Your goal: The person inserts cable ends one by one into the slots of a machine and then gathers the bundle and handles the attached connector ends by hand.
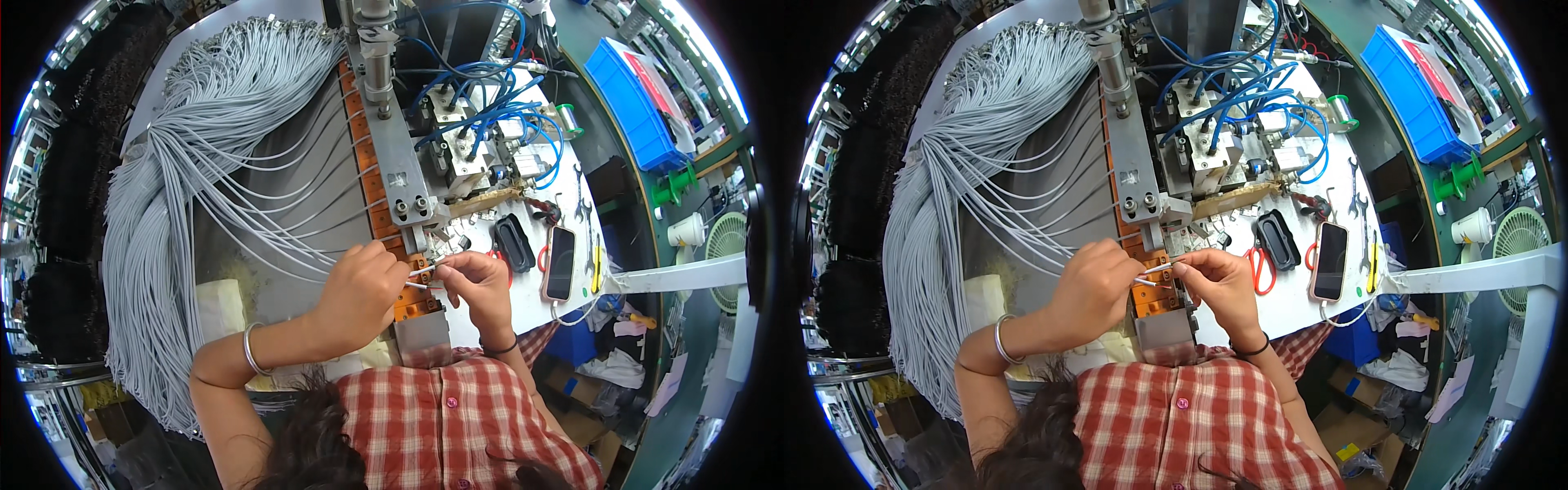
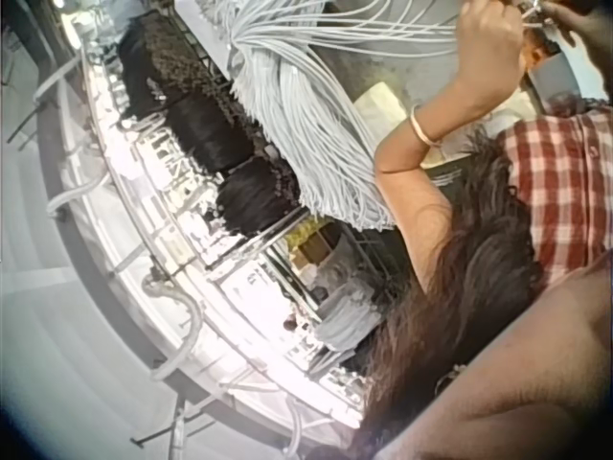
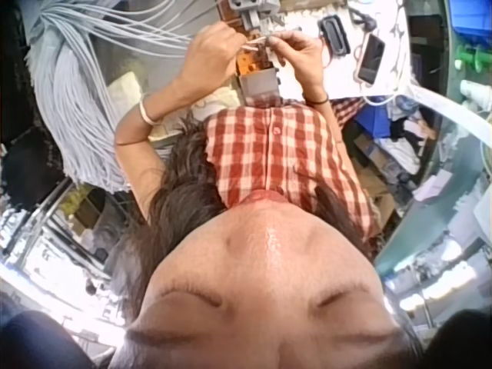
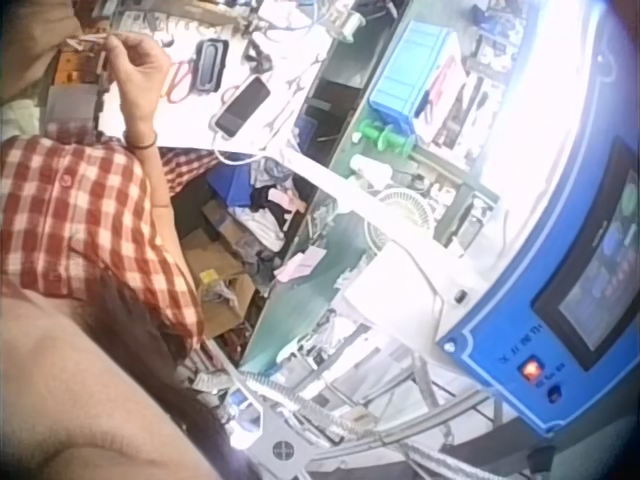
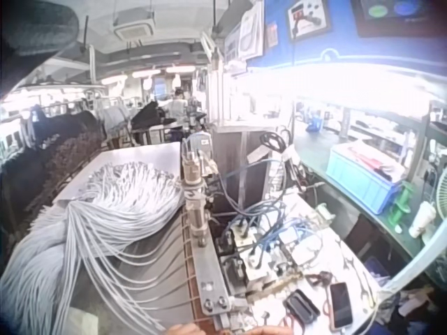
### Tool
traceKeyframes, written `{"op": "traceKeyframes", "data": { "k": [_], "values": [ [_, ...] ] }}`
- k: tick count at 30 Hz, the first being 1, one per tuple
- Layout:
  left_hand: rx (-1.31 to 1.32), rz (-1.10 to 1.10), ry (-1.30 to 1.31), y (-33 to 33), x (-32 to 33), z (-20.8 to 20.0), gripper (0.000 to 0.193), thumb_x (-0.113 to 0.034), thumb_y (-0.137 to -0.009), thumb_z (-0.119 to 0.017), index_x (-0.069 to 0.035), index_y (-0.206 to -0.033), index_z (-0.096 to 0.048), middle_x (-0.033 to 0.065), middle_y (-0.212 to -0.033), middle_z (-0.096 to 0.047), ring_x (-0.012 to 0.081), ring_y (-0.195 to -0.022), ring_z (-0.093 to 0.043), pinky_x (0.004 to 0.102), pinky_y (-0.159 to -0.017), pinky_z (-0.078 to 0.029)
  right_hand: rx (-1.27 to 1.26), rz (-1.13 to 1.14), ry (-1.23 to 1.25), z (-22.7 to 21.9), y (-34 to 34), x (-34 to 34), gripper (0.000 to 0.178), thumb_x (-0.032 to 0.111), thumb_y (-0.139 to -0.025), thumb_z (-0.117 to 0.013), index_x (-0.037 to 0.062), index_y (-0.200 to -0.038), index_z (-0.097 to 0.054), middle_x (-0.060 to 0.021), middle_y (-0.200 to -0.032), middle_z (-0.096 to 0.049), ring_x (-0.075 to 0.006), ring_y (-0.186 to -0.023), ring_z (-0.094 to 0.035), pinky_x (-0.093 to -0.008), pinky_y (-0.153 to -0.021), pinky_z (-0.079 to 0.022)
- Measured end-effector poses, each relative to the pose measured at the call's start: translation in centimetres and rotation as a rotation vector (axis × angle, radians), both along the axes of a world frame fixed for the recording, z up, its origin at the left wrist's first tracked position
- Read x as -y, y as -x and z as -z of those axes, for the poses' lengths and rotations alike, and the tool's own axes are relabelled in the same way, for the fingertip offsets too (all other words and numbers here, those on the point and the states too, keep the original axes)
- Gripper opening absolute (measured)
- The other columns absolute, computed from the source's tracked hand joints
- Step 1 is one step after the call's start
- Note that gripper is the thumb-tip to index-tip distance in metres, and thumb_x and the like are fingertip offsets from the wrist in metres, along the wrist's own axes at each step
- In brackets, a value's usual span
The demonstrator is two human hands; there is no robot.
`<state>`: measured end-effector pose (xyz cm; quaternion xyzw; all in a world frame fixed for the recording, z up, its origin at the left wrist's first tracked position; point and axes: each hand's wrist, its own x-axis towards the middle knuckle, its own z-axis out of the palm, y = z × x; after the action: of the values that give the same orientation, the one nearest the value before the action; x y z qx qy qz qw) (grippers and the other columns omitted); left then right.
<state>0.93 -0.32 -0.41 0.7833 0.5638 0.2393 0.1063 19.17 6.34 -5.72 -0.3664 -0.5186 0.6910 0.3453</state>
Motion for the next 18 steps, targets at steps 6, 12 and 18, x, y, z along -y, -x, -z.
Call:
{"op": "traceKeyframes", "data": {
  "k": [6, 12, 18],
  "values": [
    [0.04, 0.072, -0.035, 0.13, -0.34, 0.01, 0.015, 0.003, -0.061, -0.057, -0.002, -0.075, -0.056, 0.0077, -0.07, -0.051, 0.0251, -0.075, -0.05, 0.0367, -0.065, -0.038, -0.197, -0.24, 0.24, -0.58, -0.9, -0.82, 0.006, 0.001, -0.079, -0.063, -0.0026, -0.083, -0.062, -0.0049, -0.07, -0.061, -0.0048, -0.048, -0.049, -0.0174, -0.04, -0.037],
    [-0.015, 0.048, 0.008, -0.11, -0.17, 0.15, 0.013, 0.002, -0.062, -0.058, -0.003, -0.073, -0.054, 0.0074, -0.069, -0.05, 0.0246, -0.073, -0.049, 0.0356, -0.065, -0.037, 0.015, -0.111, -0.054, -0.41, -0.72, -0.84, 0.007, 0.002, -0.078, -0.065, -0.0022, -0.082, -0.061, -0.0032, -0.068, -0.06, -0.0041, -0.05, -0.049, -0.0168, -0.041, -0.037],
    [-0.035, 0.114, -0.02, -0.26, -0.27, 0.02, 0.009, -0.006, -0.066, -0.062, -0.005, -0.067, -0.053, 0.006, -0.069, -0.051, 0.0221, -0.074, -0.049, 0.0338, -0.066, -0.037, -0.053, -0.076, 0.067, 0.21, -0.52, -0.92, 0.01, 0.004, -0.077, -0.068, -0.0007, -0.073, -0.06, -0.0011, -0.065, -0.06, -0.0018, -0.049, -0.047, -0.0159, -0.039, -0.033]
  ]
}}
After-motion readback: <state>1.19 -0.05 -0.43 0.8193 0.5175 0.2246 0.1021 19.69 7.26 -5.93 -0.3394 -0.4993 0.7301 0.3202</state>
